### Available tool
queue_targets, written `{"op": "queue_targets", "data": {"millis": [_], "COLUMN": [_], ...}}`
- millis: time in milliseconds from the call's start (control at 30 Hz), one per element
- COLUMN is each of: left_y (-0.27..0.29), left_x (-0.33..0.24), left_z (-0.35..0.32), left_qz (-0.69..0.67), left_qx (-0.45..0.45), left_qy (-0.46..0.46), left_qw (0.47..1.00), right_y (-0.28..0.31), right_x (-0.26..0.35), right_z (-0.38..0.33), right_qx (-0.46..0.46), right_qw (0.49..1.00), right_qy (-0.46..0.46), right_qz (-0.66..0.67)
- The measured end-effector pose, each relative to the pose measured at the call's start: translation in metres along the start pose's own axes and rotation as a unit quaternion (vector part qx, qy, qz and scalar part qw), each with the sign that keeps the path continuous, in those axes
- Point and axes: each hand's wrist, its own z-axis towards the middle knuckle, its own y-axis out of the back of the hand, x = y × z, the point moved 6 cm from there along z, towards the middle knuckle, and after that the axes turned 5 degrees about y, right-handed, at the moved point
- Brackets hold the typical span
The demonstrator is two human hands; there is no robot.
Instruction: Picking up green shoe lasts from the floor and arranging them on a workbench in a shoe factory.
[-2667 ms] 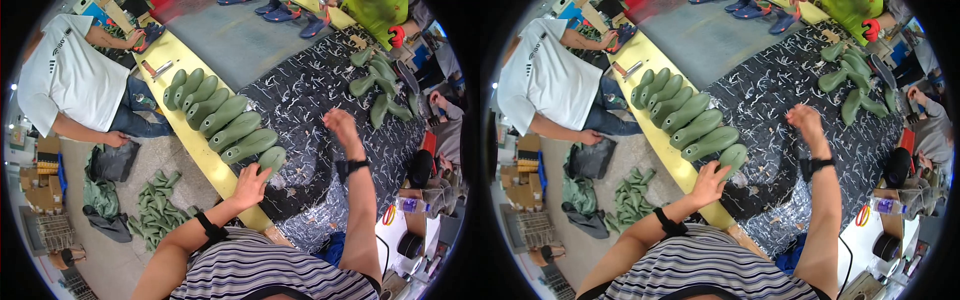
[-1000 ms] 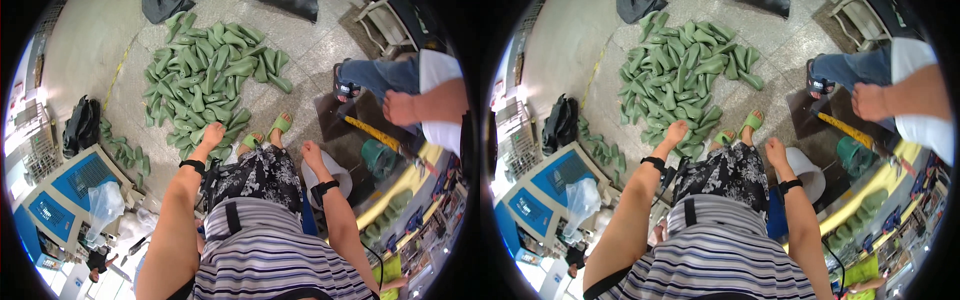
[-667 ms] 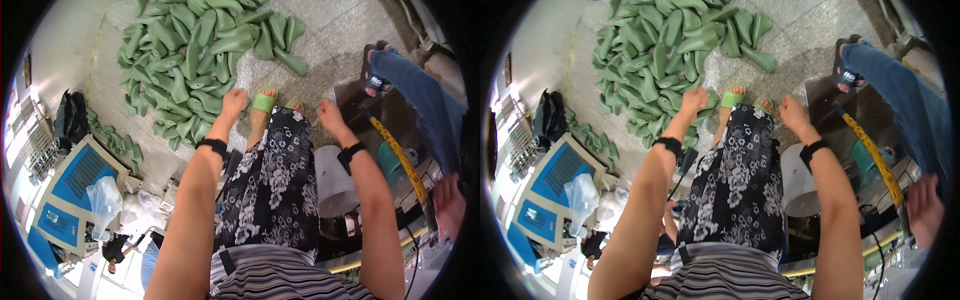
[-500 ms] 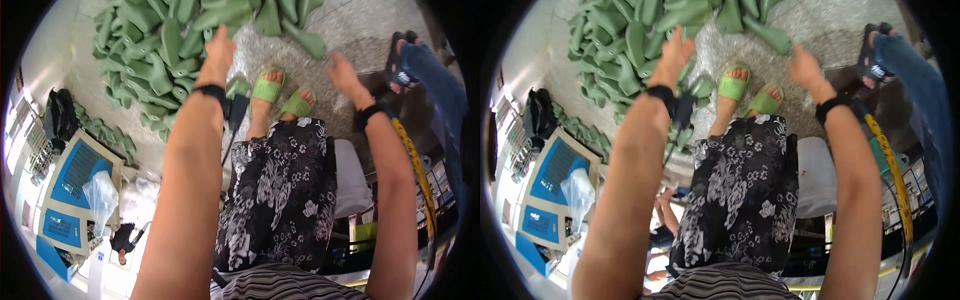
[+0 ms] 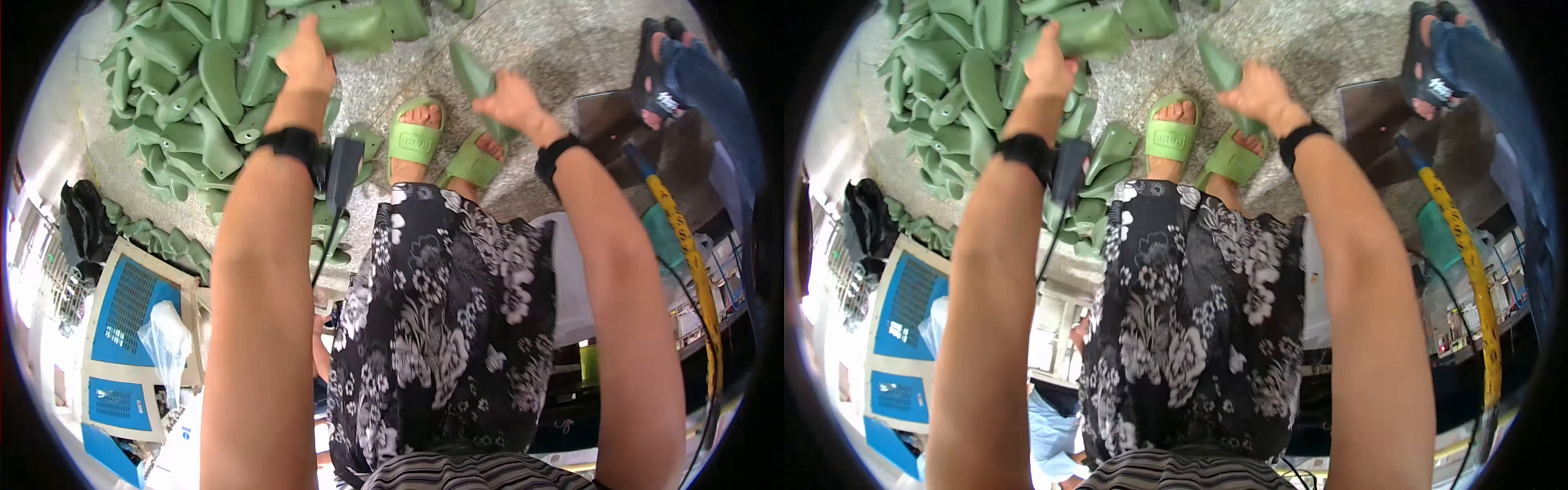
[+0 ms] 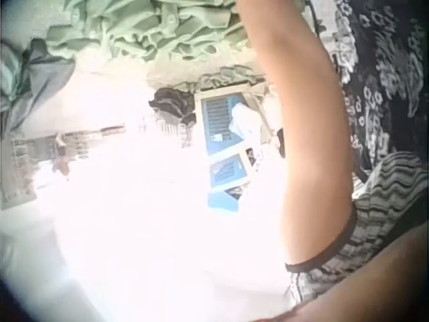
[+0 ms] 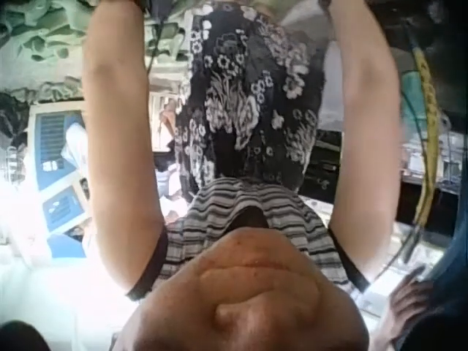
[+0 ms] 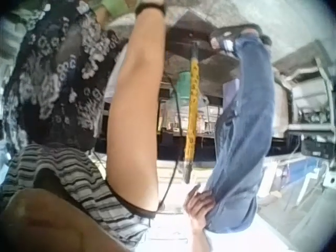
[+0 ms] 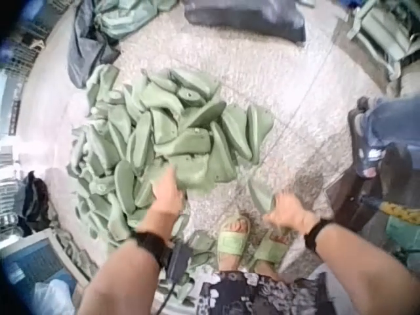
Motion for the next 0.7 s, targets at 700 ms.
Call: {"op": "queue_targets", "data": {"millis": [700], "left_y": [0.09], "left_x": [-0.135], "left_z": [-0.534], "left_qz": [0.36], "left_qx": [0.501], "left_qy": [0.3], "left_qw": [0.728], "right_y": [0.236], "right_x": [0.102], "right_z": [-0.529], "right_qx": [-0.023], "right_qw": [0.9], "right_qy": [-0.084], "right_qz": [0.427]}}
